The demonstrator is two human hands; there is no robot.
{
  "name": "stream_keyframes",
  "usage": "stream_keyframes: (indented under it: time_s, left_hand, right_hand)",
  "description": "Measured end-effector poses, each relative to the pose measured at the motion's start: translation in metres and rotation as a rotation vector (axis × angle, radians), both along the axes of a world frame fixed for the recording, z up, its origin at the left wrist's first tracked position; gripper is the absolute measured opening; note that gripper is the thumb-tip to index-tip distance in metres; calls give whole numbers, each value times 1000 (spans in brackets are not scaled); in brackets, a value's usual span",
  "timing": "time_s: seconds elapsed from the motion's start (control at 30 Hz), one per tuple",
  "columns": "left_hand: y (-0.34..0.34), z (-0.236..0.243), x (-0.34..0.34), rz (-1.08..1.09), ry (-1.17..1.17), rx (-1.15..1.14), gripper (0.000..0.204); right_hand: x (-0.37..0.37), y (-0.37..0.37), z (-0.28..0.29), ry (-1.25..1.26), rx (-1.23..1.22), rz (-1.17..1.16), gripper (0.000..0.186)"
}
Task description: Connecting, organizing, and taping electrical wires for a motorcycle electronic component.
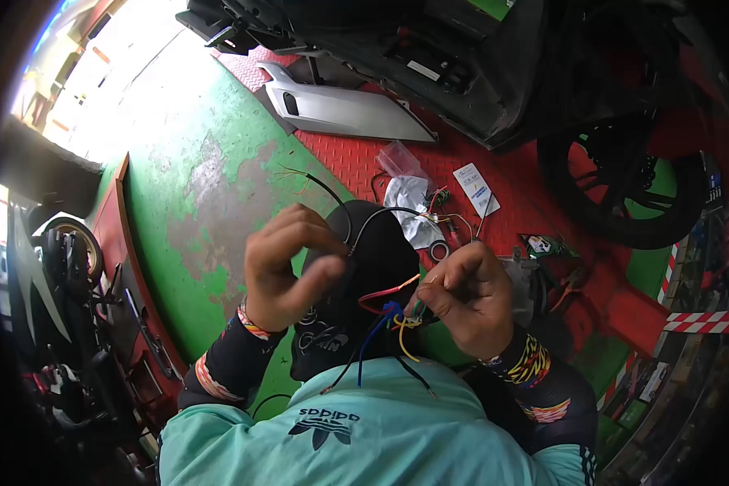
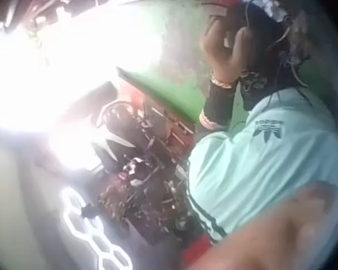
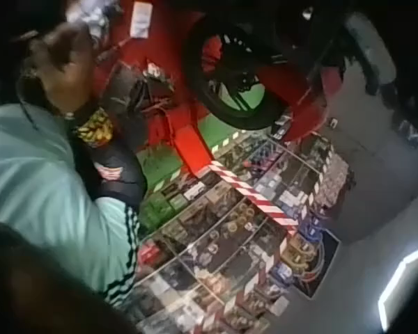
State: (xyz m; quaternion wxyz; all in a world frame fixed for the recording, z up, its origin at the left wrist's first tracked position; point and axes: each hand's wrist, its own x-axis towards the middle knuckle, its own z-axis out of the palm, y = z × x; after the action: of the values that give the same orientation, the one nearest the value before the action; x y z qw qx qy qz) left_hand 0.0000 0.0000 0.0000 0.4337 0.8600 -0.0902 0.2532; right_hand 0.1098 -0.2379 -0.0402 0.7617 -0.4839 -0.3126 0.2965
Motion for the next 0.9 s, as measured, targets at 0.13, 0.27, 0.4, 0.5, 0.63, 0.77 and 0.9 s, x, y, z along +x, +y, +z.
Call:
stream_keyframes:
  time_s: [0.13, 0.27, 0.4, 0.5, 0.63, 0.77, 0.9]
  left_hand:
    - [9, -7, 2, 420, 258, -186, 23]
    - [18, -26, 5, 427, 407, -253, 22]
    - [18, -32, 7, 396, 464, -178, 34]
    - [18, -33, 12, 348, 486, -143, 42]
    - [13, -24, 21, 269, 535, -135, 43]
    - [8, -23, 27, 246, 557, -91, 29]
    - [6, -29, 26, 290, 590, -223, 16]
  right_hand:
    - [9, -4, -2, 45, -58, 46, 26]
    - [30, -13, 5, 155, -71, 58, 26]
    - [60, -51, -3, 135, -85, -11, 24]
    - [90, -91, -26, 168, -163, -145, 23]
    - [112, -118, -65, 220, -253, -302, 23]
    - [128, -110, -93, 195, -271, -344, 22]
    - [144, -69, -117, 189, -232, -326, 22]
